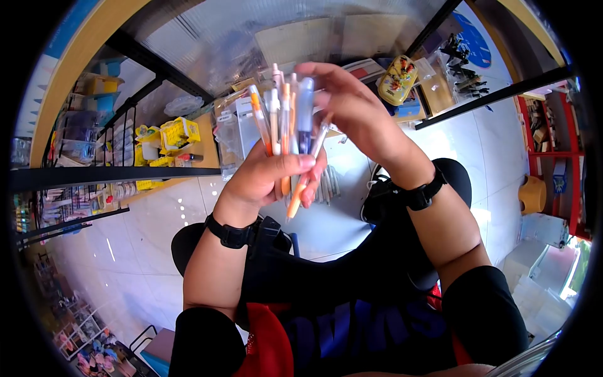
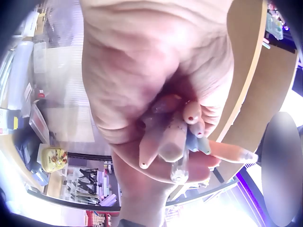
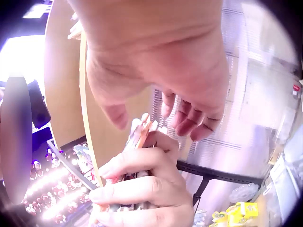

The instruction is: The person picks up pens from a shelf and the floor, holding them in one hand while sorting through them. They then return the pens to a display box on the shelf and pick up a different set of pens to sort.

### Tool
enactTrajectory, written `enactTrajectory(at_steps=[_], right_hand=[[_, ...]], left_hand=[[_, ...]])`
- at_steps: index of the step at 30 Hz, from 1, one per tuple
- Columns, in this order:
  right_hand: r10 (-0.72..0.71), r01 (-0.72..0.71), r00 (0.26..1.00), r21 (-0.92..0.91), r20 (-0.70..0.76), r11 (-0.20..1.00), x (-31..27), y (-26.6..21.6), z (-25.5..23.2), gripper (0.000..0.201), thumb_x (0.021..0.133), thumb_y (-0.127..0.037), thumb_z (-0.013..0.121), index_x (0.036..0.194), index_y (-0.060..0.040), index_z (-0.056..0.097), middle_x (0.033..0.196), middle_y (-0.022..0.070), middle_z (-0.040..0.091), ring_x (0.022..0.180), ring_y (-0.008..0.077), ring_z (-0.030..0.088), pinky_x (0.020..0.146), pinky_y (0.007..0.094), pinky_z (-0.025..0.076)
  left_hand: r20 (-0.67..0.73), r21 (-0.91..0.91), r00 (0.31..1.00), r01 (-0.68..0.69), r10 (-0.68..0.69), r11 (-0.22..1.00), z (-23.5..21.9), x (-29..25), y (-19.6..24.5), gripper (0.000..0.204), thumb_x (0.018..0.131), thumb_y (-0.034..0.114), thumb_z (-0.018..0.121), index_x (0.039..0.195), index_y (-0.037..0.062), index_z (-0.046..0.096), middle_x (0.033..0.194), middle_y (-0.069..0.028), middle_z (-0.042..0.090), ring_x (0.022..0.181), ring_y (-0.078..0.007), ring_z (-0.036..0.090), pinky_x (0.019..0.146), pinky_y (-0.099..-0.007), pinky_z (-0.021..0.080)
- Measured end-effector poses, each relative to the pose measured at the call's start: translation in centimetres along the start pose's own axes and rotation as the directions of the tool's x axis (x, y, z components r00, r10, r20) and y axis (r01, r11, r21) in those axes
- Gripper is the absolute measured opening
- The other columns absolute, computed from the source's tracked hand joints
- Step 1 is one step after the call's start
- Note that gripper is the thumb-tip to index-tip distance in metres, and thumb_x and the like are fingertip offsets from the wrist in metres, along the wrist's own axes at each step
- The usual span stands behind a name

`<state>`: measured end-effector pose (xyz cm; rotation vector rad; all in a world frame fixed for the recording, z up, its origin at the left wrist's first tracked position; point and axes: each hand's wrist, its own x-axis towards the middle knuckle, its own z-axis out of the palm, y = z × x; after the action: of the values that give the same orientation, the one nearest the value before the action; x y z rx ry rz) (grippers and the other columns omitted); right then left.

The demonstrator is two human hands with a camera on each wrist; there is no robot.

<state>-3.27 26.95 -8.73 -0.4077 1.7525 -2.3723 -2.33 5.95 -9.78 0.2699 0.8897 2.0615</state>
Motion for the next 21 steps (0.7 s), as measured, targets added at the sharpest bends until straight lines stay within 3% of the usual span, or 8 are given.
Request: enactTrajectory(at_steps=[1, 2, 6, 8, 9, 10, 16, 21], right_hand=[[0.118, -0.117, 0.993, 0.167, 0.005, 0.979, 0.1, -0.6, 0.2, 0.057, 0.102, -0.034, 0.056, 0.15, -0.0051, 0.047, 0.137, 0.0098, 0.059, 0.121, 0.0211, 0.058, 0.101, 0.0368, 0.047], [0.21, -0.194, 0.977, 0.276, -0.032, 0.941, 0.1, -0.7, 0.7, 0.059, 0.103, -0.045, 0.051, 0.142, -0.001, 0.056, 0.128, 0.012, 0.064, 0.105, 0.0217, 0.063, 0.099, 0.0377, 0.044], [0.281, -0.336, 0.94, 0.396, 0.191, 0.854, 0.2, -1.0, 0.2, 0.052, 0.105, -0.044, 0.051, 0.132, -0.0017, 0.065, 0.11, 0.0075, 0.072, 0.095, 0.0167, 0.066, 0.078, 0.0288, 0.05], [0.238, -0.267, 0.961, 0.265, 0.138, 0.927, 0.1, -0.4, -0.3, 0.048, 0.105, -0.042, 0.053, 0.127, -0.0022, 0.068, 0.108, 0.0052, 0.072, 0.089, 0.0134, 0.067, 0.069, 0.026, 0.052], [0.267, -0.296, 0.954, 0.289, 0.137, 0.91, 0.0, -0.7, -0.3, 0.045, 0.106, -0.037, 0.053, 0.126, 0.0015, 0.066, 0.11, 0.011, 0.071, 0.101, 0.0176, 0.07, 0.087, 0.0306, 0.057], [0.268, -0.297, 0.954, 0.293, 0.135, 0.909, -0.2, -1.0, -0.2, 0.045, 0.106, -0.037, 0.053, 0.126, 0.0015, 0.066, 0.11, 0.011, 0.071, 0.101, 0.0176, 0.07, 0.087, 0.0306, 0.057], [0.253, -0.255, 0.966, 0.328, 0.051, 0.91, -0.2, -1.6, 0.1, 0.04, 0.106, -0.039, 0.057, 0.121, -0.003, 0.067, 0.103, 0.0043, 0.071, 0.084, 0.0123, 0.064, 0.076, 0.0291, 0.053], [0.019, 0.038, 0.992, 0.435, -0.126, 0.899, 0.6, -1.2, -1.5, 0.037, 0.108, -0.039, 0.053, 0.121, -0.0058, 0.063, 0.101, 0.0061, 0.068, 0.094, 0.0152, 0.062, 0.09, 0.0324, 0.048]], left_hand=[[0.039, 0.037, 0.999, 0.036, -0.037, 0.999, 0.3, 0.0, 0.0, 0.033, 0.093, 0.015, 0.067, 0.12, 0.001, 0.056, 0.087, -0.0116, 0.064, 0.063, -0.0187, 0.068, 0.055, -0.0343, 0.06], [0.074, 0.074, 0.995, 0.067, -0.072, 0.995, 0.7, 0.1, -0.1, 0.034, 0.093, 0.015, 0.068, 0.121, 0.001, 0.056, 0.086, -0.0112, 0.064, 0.063, -0.018, 0.068, 0.054, -0.0331, 0.059], [0.094, 0.146, 0.98, 0.162, -0.176, 0.976, 1.0, -0.1, -0.1, 0.04, 0.089, 0.016, 0.071, 0.123, 0.001, 0.056, 0.084, -0.0099, 0.064, 0.061, -0.0164, 0.066, 0.052, -0.0282, 0.054], [0.064, 0.176, 0.978, 0.185, -0.199, 0.967, 1.7, -0.4, 0.3, 0.036, 0.088, 0.015, 0.071, 0.118, -0.0005, 0.059, 0.083, -0.0095, 0.065, 0.06, -0.0158, 0.065, 0.052, -0.0265, 0.053], [0.055, 0.191, 0.976, 0.195, -0.209, 0.962, 1.7, -0.4, 0.4, 0.036, 0.088, 0.015, 0.072, 0.117, -0.0015, 0.06, 0.083, -0.0094, 0.065, 0.06, -0.0154, 0.065, 0.052, -0.0262, 0.052], [0.044, 0.204, 0.974, 0.21, -0.223, 0.956, 1.6, -0.5, 0.5, 0.035, 0.088, 0.015, 0.072, 0.116, -0.0024, 0.06, 0.083, -0.0092, 0.065, 0.06, -0.0151, 0.065, 0.052, -0.026, 0.052], [0.024, 0.238, 0.972, 0.224, -0.236, 0.945, 2.3, -0.1, 0.7, 0.053, 0.087, 0.015, 0.071, 0.133, -0.0065, 0.055, 0.082, -0.0091, 0.063, 0.062, -0.0143, 0.065, 0.056, -0.0277, 0.056], [0.024, 0.289, 0.963, 0.251, -0.27, 0.924, 1.8, 0.3, 0.3, 0.059, 0.083, 0.013, 0.072, 0.135, -0.0057, 0.053, 0.083, -0.0103, 0.063, 0.066, -0.0176, 0.068, 0.062, -0.0314, 0.06]])
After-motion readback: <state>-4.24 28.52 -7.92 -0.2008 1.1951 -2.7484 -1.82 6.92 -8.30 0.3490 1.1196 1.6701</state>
